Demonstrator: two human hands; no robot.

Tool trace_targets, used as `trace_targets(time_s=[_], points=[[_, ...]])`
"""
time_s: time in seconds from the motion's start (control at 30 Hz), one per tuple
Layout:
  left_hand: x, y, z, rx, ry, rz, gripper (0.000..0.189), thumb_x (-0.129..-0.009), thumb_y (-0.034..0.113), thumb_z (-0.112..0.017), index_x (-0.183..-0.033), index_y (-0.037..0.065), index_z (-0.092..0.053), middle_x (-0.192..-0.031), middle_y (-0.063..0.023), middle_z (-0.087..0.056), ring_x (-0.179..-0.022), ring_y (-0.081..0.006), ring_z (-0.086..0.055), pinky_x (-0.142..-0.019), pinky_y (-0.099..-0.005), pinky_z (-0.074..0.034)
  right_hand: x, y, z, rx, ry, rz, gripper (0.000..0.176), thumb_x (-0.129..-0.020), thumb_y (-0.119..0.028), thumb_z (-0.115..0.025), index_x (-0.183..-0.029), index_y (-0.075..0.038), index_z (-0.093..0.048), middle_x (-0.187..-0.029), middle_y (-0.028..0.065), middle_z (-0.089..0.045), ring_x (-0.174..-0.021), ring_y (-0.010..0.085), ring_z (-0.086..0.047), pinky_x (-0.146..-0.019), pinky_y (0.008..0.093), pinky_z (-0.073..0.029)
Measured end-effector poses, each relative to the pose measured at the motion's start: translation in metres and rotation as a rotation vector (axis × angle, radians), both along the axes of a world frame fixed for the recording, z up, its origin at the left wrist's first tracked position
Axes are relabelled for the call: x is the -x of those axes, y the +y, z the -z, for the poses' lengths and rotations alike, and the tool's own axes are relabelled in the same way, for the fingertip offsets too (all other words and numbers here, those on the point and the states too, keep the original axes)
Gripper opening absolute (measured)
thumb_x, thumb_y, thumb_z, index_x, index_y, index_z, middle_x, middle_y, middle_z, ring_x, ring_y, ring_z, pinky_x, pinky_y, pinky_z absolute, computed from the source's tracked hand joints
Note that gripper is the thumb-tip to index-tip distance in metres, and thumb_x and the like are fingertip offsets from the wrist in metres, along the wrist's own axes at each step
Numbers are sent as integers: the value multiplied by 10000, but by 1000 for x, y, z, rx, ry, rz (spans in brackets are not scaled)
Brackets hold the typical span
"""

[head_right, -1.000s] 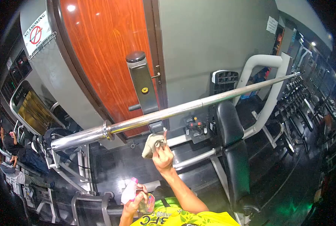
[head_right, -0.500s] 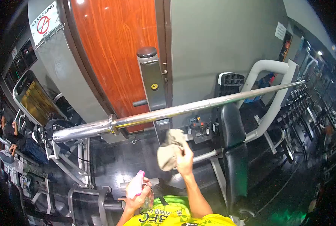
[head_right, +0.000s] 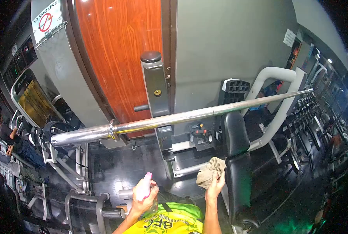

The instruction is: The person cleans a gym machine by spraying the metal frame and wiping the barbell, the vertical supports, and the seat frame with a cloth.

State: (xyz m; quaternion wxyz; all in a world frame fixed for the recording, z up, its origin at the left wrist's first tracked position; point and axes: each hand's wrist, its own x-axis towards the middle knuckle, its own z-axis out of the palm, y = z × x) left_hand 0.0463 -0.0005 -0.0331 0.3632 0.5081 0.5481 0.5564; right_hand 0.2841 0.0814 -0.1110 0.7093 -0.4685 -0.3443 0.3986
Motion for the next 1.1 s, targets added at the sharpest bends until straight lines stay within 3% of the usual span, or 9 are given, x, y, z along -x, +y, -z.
trace_targets(time_s=[0.47,0.7,0.77,0.83,0.9,0.97,1.03,1.07,1.1], points=[[-5,-11,7,142,-152,18,147,-831,69,-683,-924,29,-576,-557,7,-556,-483,-42,-541,-454,-212,-425,52,24,-22,-62,156,-185,325,-957,-128,-499,-1251,12,-489,-1136,77,-578,-1007,151,-553,-905,284,-421],[-3,-15,9,97,-73,42,165,-823,60,-688,-957,22,-600,-729,-16,-637,-606,-51,-566,-560,-222,-458,85,46,-34,-220,-369,22,252,-918,-72,-535,-1148,18,-587,-1067,105,-627,-1011,196,-572,-891,311,-420],[-3,-16,9,89,-61,59,176,-819,60,-692,-965,20,-604,-755,-21,-646,-629,-55,-575,-579,-224,-464,111,55,-53,-381,-592,228,267,-883,-54,-586,-1139,23,-598,-1068,145,-634,-1028,275,-588,-911,355,-428],[-4,-16,7,97,-40,77,186,-814,62,-695,-973,22,-607,-746,-25,-647,-636,-56,-580,-580,-227,-469,130,67,-61,-555,-841,273,267,-831,-32,-643,-1087,38,-611,-1033,206,-628,-985,386,-595,-880,416,-454],[-4,-19,4,106,-25,82,187,-816,65,-695,-976,24,-609,-745,-23,-647,-624,-54,-580,-571,-226,-469,155,73,-35,-489,-788,126,263,-797,-20,-667,-1040,61,-609,-1005,249,-612,-921,442,-587,-822,456,-474],[-4,-16,4,96,-14,90,189,-817,69,-695,-980,27,-610,-744,-20,-648,-612,-51,-580,-561,-225,-470,169,79,-32,-518,-860,233,170,-799,-42,-676,-899,67,-594,-912,275,-590,-852,473,-574,-733,488,-486],[-2,-18,9,106,-41,134,229,-824,8,-650,-1036,-13,-564,-805,-40,-639,-545,-70,-573,-510,-227,-468,170,85,-30,-575,-903,254,164,-773,-3,-651,-906,73,-594,-926,278,-588,-850,474,-574,-721,498,-485],[-4,-18,11,168,-80,113,232,-828,10,-649,-1041,-18,-562,-807,-44,-638,-548,-72,-574,-511,-227,-468,166,81,-13,-446,-927,127,265,-720,37,-612,-983,67,-617,-1078,316,-572,-966,480,-579,-814,480,-491],[-4,-17,11,168,-81,111,232,-828,10,-649,-1041,-18,-562,-807,-44,-638,-548,-72,-574,-511,-227,-468,164,81,-19,-447,-927,125,265,-720,37,-612,-983,67,-617,-1078,316,-572,-966,480,-579,-814,480,-491]])
